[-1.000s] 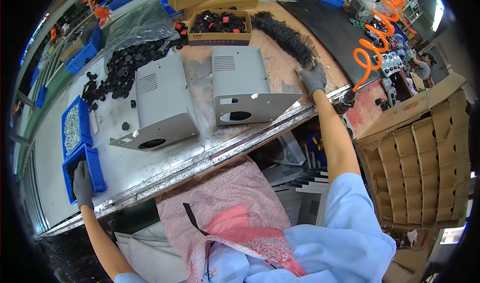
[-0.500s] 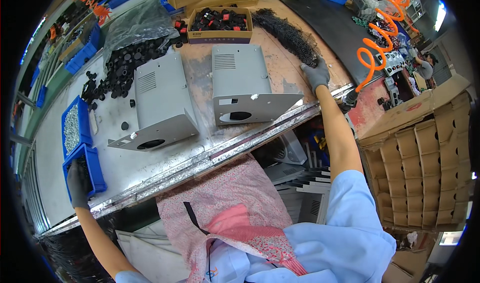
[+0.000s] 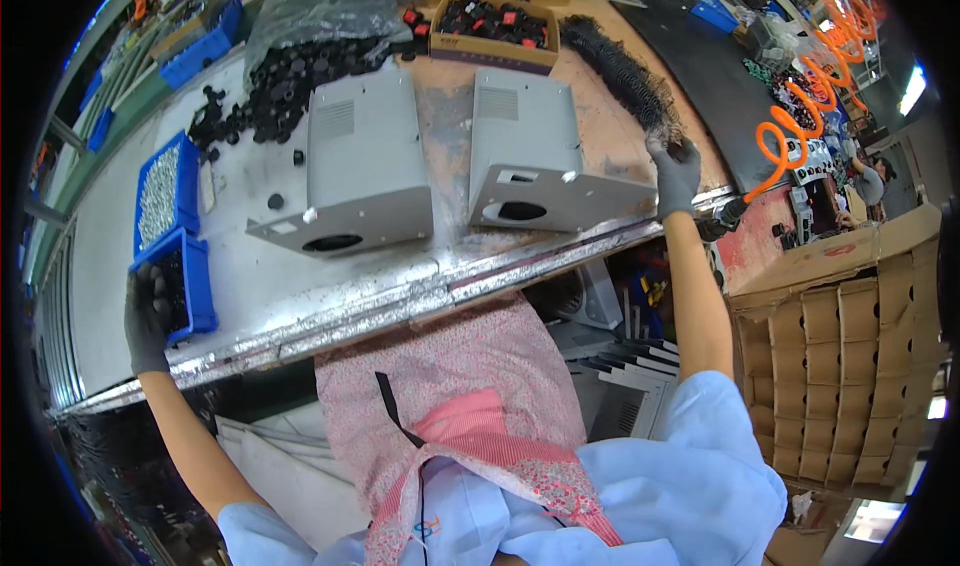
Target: Assembling metal electronic enclosures by installing cooling fans, power switches, and securing them with screws using an electric screwdriver.
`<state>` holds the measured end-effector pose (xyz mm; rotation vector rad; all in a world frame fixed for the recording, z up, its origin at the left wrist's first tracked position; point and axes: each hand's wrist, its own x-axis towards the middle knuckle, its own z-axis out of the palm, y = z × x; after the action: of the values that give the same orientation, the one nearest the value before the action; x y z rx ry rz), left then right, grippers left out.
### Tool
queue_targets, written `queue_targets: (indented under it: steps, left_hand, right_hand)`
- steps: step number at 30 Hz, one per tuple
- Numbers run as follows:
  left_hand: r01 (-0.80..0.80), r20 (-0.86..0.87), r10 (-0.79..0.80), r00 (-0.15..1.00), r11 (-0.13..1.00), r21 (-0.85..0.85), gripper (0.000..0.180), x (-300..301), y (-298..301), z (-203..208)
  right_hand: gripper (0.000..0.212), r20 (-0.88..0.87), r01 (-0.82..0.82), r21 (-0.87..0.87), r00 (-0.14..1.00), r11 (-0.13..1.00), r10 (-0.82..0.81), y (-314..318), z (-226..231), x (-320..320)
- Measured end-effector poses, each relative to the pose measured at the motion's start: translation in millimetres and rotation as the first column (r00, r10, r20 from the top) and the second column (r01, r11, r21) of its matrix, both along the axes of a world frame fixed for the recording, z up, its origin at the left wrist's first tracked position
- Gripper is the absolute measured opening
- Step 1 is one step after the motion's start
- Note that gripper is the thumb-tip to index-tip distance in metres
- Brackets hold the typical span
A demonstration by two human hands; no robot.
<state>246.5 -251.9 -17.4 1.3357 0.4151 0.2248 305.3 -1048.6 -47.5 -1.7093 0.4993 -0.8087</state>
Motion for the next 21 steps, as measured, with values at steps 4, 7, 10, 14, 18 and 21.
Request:
queue_targets:
  steps: [4, 7, 10, 14, 18, 21]
  left_hand:
    - [-0.021, -0.046, 0.019, 0.999, 0.999, -0.029, 0.035, -6, -9, 8]
    - [-0.003, -0.055, 0.003, 0.998, 1.000, 0.010, 0.039, -9, -18, 19]
    - [0.028, -0.095, -0.027, 0.995, 0.999, 0.017, 0.043, -1, -6, 8]
    - [0.073, -0.113, -0.071, 0.991, 0.997, 0.008, 0.044, -1, -17, 14]
    - [0.098, -0.088, -0.100, 0.991, 0.995, -0.019, 0.042, 0, -16, 13]
    - [0.095, -0.042, -0.093, 0.995, 0.995, 0.039, 0.040, -2, -18, 11]
  right_hand:
    - [0.065, 0.137, -0.061, 0.063, 0.989, 0.996, 0.051, 89, 25, -94]
    - [0.069, 0.106, -0.130, -0.068, 0.985, 0.989, 0.137, 157, 13, -138]
    - [0.079, 0.015, -0.160, -0.262, 0.985, 0.952, 0.170, 192, -19, -144]
    - [0.083, -0.023, 0.047, -0.455, 0.998, 0.889, -0.064, 213, -24, -124]
    - [0.079, -0.026, 0.092, -0.338, 0.994, 0.937, -0.107, 207, -23, -100]
    - [0.080, -0.054, 0.096, -0.319, 0.991, 0.943, -0.120, 206, -21, -94]
